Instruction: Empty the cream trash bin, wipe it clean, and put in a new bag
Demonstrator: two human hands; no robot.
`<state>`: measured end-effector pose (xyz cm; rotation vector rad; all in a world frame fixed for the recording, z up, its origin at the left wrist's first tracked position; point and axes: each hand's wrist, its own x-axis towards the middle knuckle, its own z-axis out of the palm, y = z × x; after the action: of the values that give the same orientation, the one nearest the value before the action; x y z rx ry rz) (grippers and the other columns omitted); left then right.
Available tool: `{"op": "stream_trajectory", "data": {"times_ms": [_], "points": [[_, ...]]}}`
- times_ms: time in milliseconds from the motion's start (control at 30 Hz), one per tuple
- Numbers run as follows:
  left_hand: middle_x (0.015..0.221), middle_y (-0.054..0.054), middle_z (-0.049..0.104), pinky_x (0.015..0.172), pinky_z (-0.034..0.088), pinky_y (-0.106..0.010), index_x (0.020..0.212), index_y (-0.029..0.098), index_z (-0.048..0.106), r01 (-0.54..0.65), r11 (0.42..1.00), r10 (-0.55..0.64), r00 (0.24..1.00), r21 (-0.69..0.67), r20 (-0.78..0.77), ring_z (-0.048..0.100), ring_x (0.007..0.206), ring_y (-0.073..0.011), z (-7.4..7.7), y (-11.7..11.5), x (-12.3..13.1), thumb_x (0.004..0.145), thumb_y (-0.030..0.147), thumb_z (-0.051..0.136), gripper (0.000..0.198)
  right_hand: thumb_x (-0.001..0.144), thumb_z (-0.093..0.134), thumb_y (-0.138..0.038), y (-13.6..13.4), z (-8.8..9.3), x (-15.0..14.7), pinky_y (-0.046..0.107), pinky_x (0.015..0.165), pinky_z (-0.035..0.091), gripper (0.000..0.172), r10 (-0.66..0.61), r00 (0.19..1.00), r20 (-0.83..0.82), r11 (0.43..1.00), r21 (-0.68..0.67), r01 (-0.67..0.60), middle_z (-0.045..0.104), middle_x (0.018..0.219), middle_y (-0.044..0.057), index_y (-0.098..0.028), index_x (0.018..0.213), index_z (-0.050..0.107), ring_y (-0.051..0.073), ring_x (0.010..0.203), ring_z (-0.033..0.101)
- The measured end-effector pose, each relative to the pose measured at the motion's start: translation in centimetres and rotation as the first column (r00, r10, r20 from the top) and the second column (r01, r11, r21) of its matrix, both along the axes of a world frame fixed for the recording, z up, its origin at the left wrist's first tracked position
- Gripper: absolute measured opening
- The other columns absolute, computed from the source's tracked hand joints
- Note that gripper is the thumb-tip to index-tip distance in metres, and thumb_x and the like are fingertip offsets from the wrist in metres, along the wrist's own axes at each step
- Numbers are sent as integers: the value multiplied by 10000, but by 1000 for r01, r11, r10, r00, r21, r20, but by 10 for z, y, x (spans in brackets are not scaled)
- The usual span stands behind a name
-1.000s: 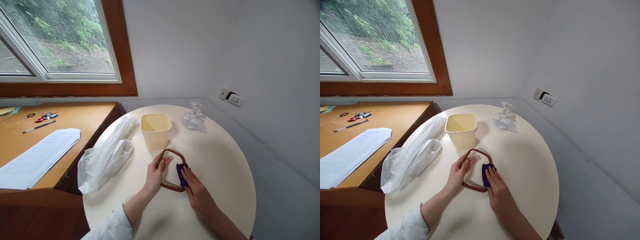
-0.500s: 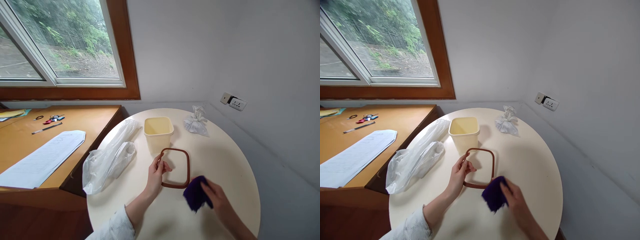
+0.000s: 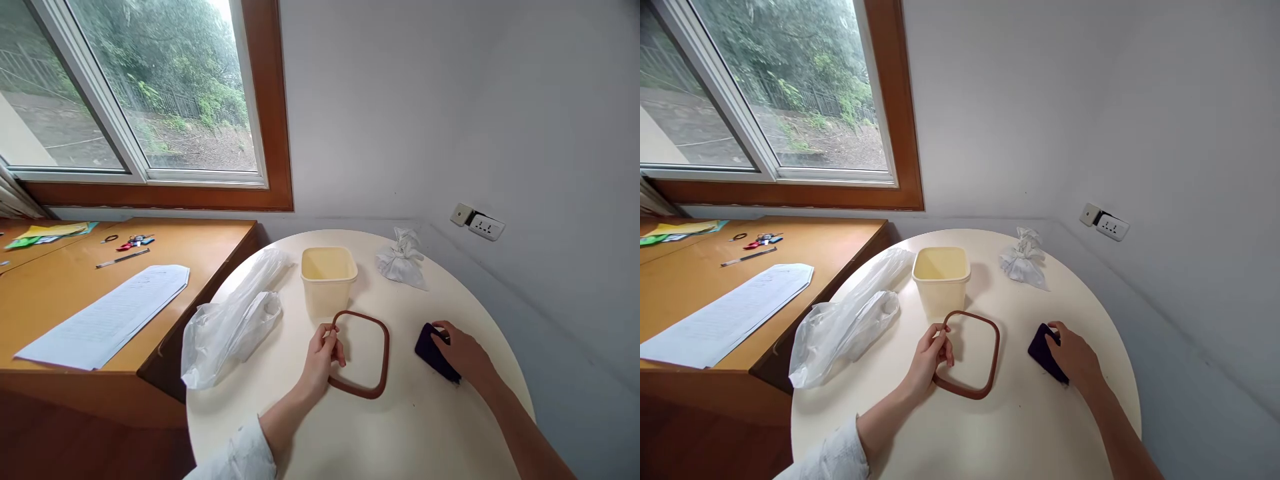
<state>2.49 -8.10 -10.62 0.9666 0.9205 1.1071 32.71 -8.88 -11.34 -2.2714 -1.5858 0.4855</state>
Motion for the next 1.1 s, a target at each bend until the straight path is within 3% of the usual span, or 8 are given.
{"op": "stream_trajectory", "data": {"times_ms": [100, 167, 333, 600, 733, 867, 967, 1100], "points": [[474, 66, 466, 521, 370, -214, 831, 198, 446, 12, 1000, -12, 1000, -3, -5, 447, 452, -87, 0, 1, -1, 851, 386, 449, 189, 789, 397, -396, -7, 5, -10, 444, 842, 412, 446, 10, 992, 129, 983, 180, -34, 562, 1169, 113, -186, 1166, 507, 291, 998, 555], [467, 66, 464, 527, 368, -214, 835, 199, 446, 23, 1000, -23, 1000, 5, 2, 448, 458, -89, 1, 2, -1, 850, 389, 453, 191, 807, 383, -399, -12, 8, -24, 420, 888, 394, 418, 55, 997, 45, 963, 263, -65, 555, 1174, 107, -183, 1137, 522, 266, 1029, 538], [475, 61, 466, 544, 375, -222, 860, 195, 452, 52, 996, -57, 995, 69, 78, 446, 468, -91, 4, 1, -1, 849, 399, 468, 205, 829, 383, -478, -25, 14, -70, 311, 711, 462, 474, 219, 873, -436, 972, 177, -156, 644, 877, 62, -180, 1176, 510, 184, 765, 603], [526, 48, 467, 596, 388, -254, 917, 200, 463, 112, 983, -122, 991, 148, 61, 456, 517, -114, 7, -2, -2, 863, 403, 447, 212, 830, 433, -460, -27, 16, -112, 270, 590, 425, 503, 314, 744, -589, 947, 250, -202, 557, 638, -6, -121, 1194, 510, 137, 580, 504], [694, 12, 476, 716, 387, -269, 966, 200, 498, 11, 970, 23, 991, 244, -134, 493, 708, -143, 9, 3, -6, 846, 378, 476, 216, 827, 425, -457, -17, 24, -93, 263, 529, 408, 491, 269, 822, -501, 950, 279, -141, 560, 599, 0, -134, 1185, 520, 144, 534, 500], [810, 7, 447, 771, 384, -285, 1015, 233, 446, -167, 941, 233, 951, 295, -202, 474, 778, -145, 6, 14, -13, 814, 331, 515, 234, 834, 372, -435, -15, 33, -49, 277, 537, 416, 472, 59, 958, -280, 972, 236, 9, 622, 648, 41, -167, 1195, 515, 184, 572, 563], [900, -7, 445, 826, 386, -312, 1053, 249, 416, -258, 921, 330, 915, 292, -233, 466, 854, -154, 4, 22, -18, 795, 320, 525, 289, 846, 322, -397, -23, 33, -16, 284, 520, 414, 498, -93, 985, -147, 982, 147, 115, 635, 671, 62, -151, 1255, 460, 204, 589, 582], [1012, -28, 417, 921, 361, -374, 1131, 275, 375, -301, 919, 367, 889, 255, -274, 451, 975, -179, 5, 27, -20, 771, 319, 549, 403, 857, 299, -321, -33, 26, 7, 285, 547, 409, 434, -142, 990, 11, 988, 69, 141, 651, 732, 84, -147, 1194, 509, 216, 668, 604]]}}
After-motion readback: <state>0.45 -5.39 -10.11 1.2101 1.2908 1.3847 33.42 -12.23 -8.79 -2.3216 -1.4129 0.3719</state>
